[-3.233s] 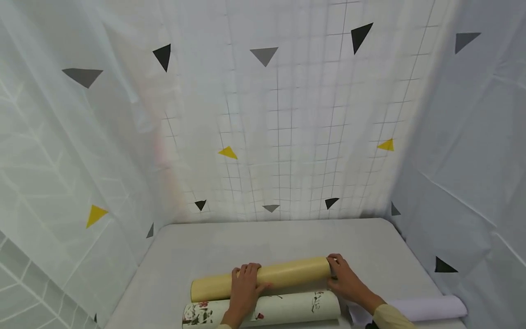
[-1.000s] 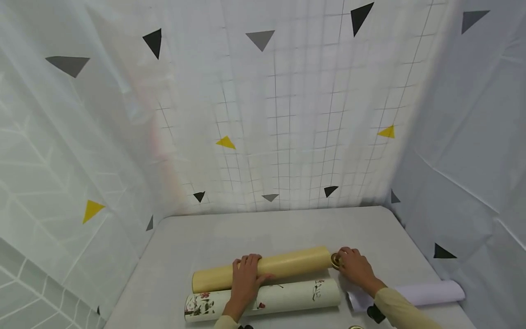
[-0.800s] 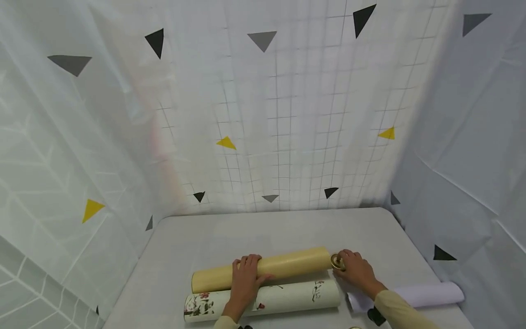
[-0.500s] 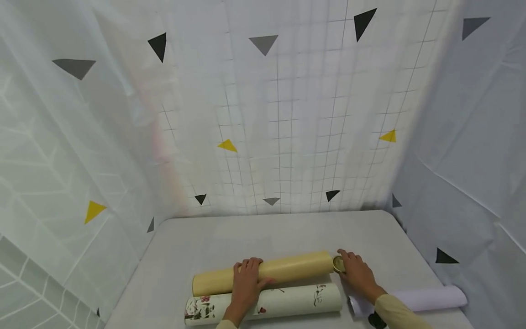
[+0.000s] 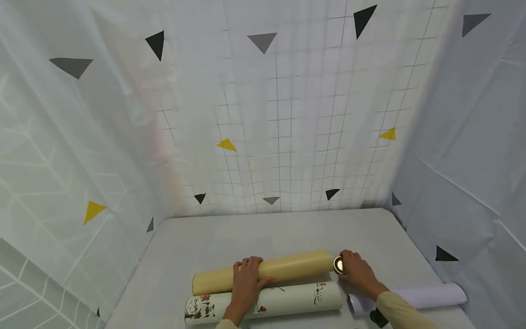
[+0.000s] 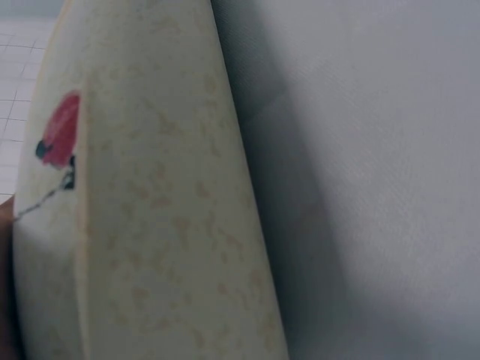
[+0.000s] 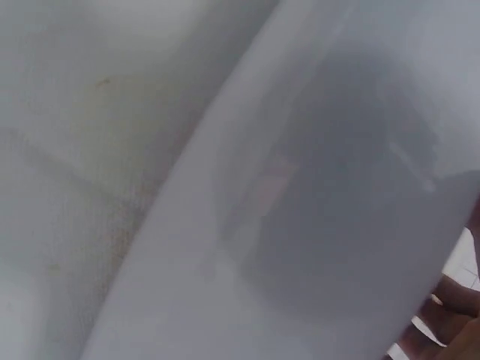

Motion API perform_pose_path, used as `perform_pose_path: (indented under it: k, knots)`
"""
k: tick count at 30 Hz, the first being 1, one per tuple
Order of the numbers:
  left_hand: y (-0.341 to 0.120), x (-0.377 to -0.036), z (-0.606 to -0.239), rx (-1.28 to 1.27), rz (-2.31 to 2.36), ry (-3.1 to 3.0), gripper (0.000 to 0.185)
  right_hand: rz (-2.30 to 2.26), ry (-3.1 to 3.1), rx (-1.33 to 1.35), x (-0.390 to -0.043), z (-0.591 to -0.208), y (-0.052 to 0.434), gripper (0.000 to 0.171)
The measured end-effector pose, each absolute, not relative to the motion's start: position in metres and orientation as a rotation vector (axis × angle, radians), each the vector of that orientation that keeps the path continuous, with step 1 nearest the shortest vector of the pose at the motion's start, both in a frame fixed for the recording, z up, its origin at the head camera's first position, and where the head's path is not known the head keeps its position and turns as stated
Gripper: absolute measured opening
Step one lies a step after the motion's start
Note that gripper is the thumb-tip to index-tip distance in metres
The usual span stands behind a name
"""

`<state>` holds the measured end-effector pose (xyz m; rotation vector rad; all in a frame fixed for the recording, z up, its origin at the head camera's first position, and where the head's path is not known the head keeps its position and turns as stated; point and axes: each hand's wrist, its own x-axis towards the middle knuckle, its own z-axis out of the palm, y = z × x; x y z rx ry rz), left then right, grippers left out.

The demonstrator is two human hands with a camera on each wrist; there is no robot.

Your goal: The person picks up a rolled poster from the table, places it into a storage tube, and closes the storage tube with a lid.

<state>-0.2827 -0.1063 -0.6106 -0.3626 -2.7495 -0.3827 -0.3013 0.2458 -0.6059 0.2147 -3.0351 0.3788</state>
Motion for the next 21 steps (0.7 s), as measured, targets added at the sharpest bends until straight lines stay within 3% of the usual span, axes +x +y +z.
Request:
perform_pose_path:
  k: [6, 16, 21]
  knots:
    - [-0.107, -0.2842, -0.6095, -0.372, -0.417, -2.764, 0.064, 0.428, -2.99, 0.236, -0.3, -0.6059, 0.2459, 0.064]
    - [-0.1078, -0.2816, -0.6103, -0.379, -0.41, -2.712, 0.063, 0.631, -2.85, 0.322, -0.2998, -0.6064, 0.2446, 0.033]
    - [-0.1069, -0.2798, -0.6086, -0.379, -0.418, -2.728, 0.062, 0.605, -2.899, 0.295, -0.3002, -0.6081, 0.2427, 0.036]
